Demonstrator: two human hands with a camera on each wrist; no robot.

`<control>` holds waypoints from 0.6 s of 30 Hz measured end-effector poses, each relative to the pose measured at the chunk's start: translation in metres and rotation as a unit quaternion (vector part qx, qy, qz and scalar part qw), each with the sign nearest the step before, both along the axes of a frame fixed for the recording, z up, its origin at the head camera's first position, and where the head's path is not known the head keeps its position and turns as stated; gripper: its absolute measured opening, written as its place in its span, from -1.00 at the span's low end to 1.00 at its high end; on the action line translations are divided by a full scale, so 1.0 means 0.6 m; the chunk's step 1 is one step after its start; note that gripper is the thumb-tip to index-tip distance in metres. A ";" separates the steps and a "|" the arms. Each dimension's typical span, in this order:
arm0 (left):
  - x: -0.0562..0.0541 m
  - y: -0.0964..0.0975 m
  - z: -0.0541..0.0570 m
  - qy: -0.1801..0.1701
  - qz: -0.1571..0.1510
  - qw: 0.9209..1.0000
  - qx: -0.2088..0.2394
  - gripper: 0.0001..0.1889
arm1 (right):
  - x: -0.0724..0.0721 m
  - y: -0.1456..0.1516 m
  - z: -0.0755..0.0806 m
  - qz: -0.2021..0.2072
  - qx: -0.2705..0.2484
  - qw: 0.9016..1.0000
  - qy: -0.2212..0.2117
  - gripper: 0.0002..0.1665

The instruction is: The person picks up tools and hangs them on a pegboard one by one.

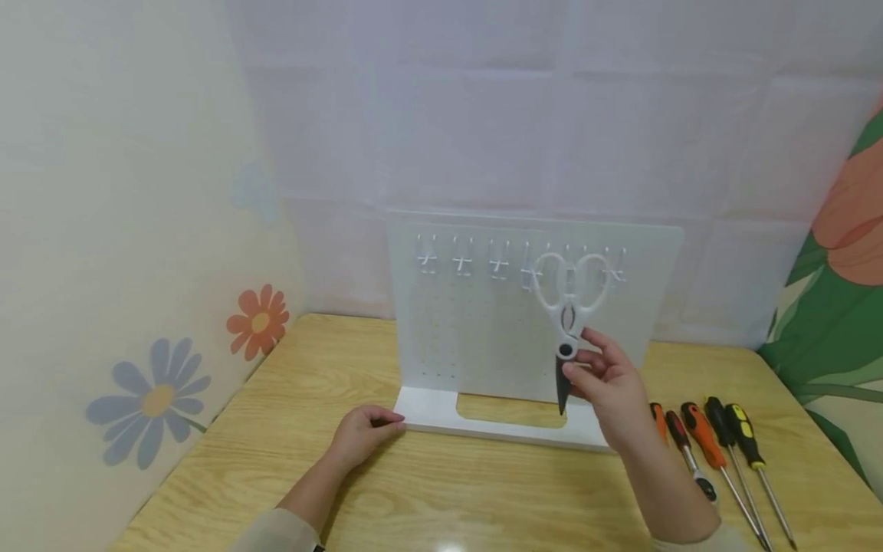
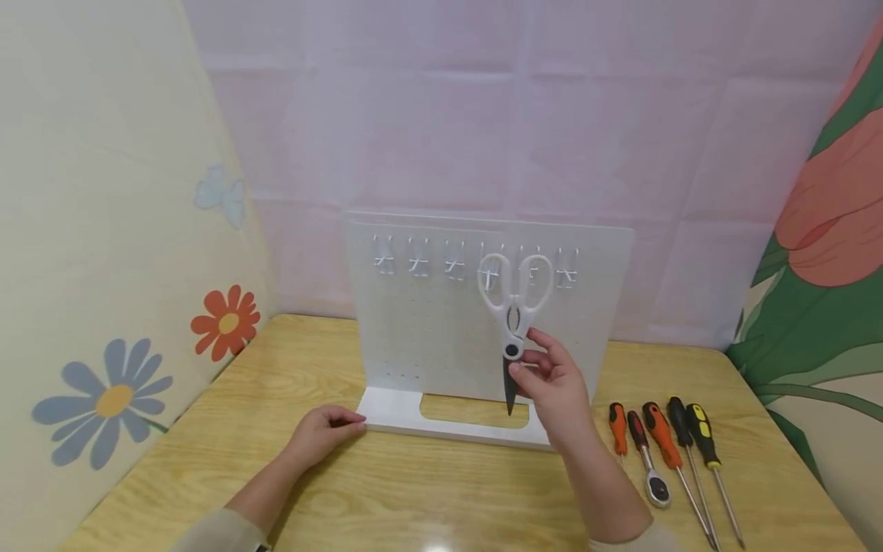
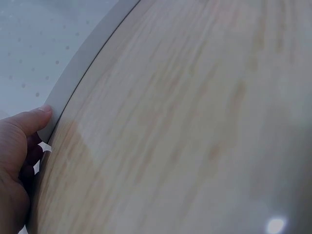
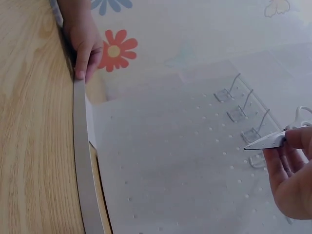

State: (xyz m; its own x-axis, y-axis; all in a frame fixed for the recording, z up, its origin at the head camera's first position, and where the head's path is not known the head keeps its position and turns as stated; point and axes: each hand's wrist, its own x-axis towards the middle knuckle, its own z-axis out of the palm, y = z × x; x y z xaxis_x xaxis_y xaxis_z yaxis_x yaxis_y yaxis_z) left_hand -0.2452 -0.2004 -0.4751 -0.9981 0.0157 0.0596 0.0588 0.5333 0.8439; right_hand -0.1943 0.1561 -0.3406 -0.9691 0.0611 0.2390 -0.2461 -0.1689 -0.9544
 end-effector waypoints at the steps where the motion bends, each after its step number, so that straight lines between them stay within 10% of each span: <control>1: 0.000 0.000 0.000 0.000 0.000 1.000 0.000 -0.89 | -0.001 -0.009 0.002 0.002 0.003 1.000 -0.006 -0.42; 18: 0.002 0.001 0.001 -0.001 0.001 1.000 -0.001 -0.89 | -0.023 -0.126 0.013 0.056 0.041 0.997 -0.031 -0.38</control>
State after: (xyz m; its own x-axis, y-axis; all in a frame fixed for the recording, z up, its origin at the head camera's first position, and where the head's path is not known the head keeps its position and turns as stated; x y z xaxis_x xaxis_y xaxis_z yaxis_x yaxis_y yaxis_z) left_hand -0.2442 -0.1999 -0.4747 -0.9983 0.0133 0.0574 0.0556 0.5351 0.8429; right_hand -0.2081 0.0804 -0.3327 -0.9817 -0.0664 0.1783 -0.1702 -0.1123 -0.9790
